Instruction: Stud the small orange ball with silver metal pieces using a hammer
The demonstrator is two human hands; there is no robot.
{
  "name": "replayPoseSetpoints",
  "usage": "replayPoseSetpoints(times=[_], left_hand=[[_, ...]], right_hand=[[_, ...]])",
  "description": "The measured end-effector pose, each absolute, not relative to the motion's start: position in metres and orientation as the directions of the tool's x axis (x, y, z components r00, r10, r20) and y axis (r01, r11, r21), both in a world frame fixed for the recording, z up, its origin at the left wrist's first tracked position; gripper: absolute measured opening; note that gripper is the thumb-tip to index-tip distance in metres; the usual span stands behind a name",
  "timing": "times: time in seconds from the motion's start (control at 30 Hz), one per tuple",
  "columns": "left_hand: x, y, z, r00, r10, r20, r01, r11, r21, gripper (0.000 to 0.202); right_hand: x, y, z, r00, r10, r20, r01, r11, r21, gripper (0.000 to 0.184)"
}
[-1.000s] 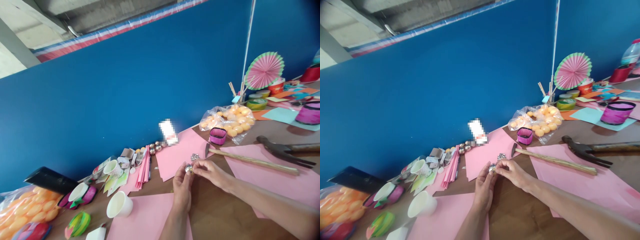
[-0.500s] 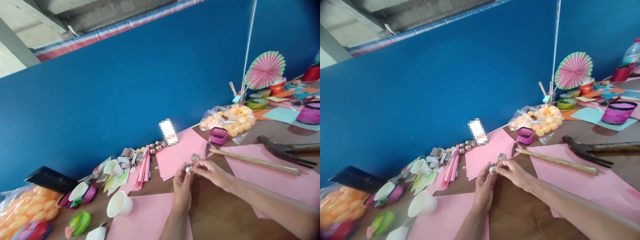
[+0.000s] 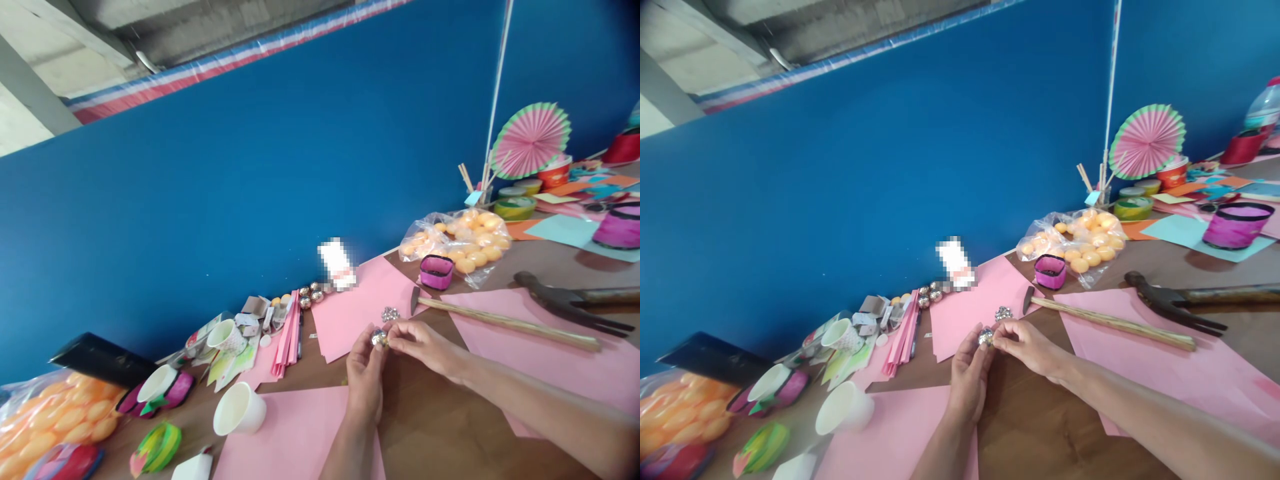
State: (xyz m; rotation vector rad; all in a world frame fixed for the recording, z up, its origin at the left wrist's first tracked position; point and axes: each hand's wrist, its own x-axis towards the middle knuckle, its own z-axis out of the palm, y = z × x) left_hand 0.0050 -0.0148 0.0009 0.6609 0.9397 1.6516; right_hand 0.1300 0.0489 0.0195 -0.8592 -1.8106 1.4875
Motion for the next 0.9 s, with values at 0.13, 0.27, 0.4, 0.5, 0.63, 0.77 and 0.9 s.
replayPoseSetpoints(times=[0.13, 0.27, 0.4, 0.5, 0.63, 0.77, 0.9], left_hand=[[0.0047, -0.0147, 0.0000, -0.265, 0.964, -0.029, -0.503, -0.113, 0.857, 0.041], [0.0045, -0.0148, -0.0010, -0.287, 0.957, -0.037, -0.455, -0.102, 0.885, 0.045], [0.0043, -0.0157, -0.0005, -0.296, 0.955, -0.031, -0.411, -0.098, 0.906, 0.046], [0.0046, -0.0161, -0.0008, -0.299, 0.954, -0.002, -0.363, -0.112, 0.925, 0.044], [0.0052, -0.0160, -0.0024, -0.299, 0.954, 0.036, -0.282, -0.125, 0.951, 0.042], [0.0049, -0.0156, -0.0042, -0.309, 0.951, 0.033, -0.249, -0.114, 0.962, 0.042], [0.0043, -0.0156, -0.0044, -0.312, 0.950, 0.025, -0.242, -0.105, 0.964, 0.044]], right_hand=[[0.1307, 0.0492, 0.0188, -0.576, 0.814, 0.066, 0.078, 0.136, -0.988, 0.021], [0.1319, 0.0494, 0.0206, -0.571, 0.818, 0.068, 0.090, 0.145, -0.985, 0.021], [0.1335, 0.0503, 0.0189, -0.573, 0.818, 0.045, 0.087, 0.115, -0.989, 0.023], [0.1349, 0.0510, 0.0157, -0.570, 0.822, -0.004, 0.098, 0.063, -0.993, 0.023], [0.1357, 0.0507, 0.0134, -0.553, 0.830, -0.070, 0.108, -0.012, -0.994, 0.022], [0.1342, 0.0489, 0.0138, -0.517, 0.850, -0.100, 0.089, -0.063, -0.994, 0.020], [0.1325, 0.0475, 0.0155, -0.531, 0.839, -0.120, 0.021, -0.128, -0.991, 0.019]])
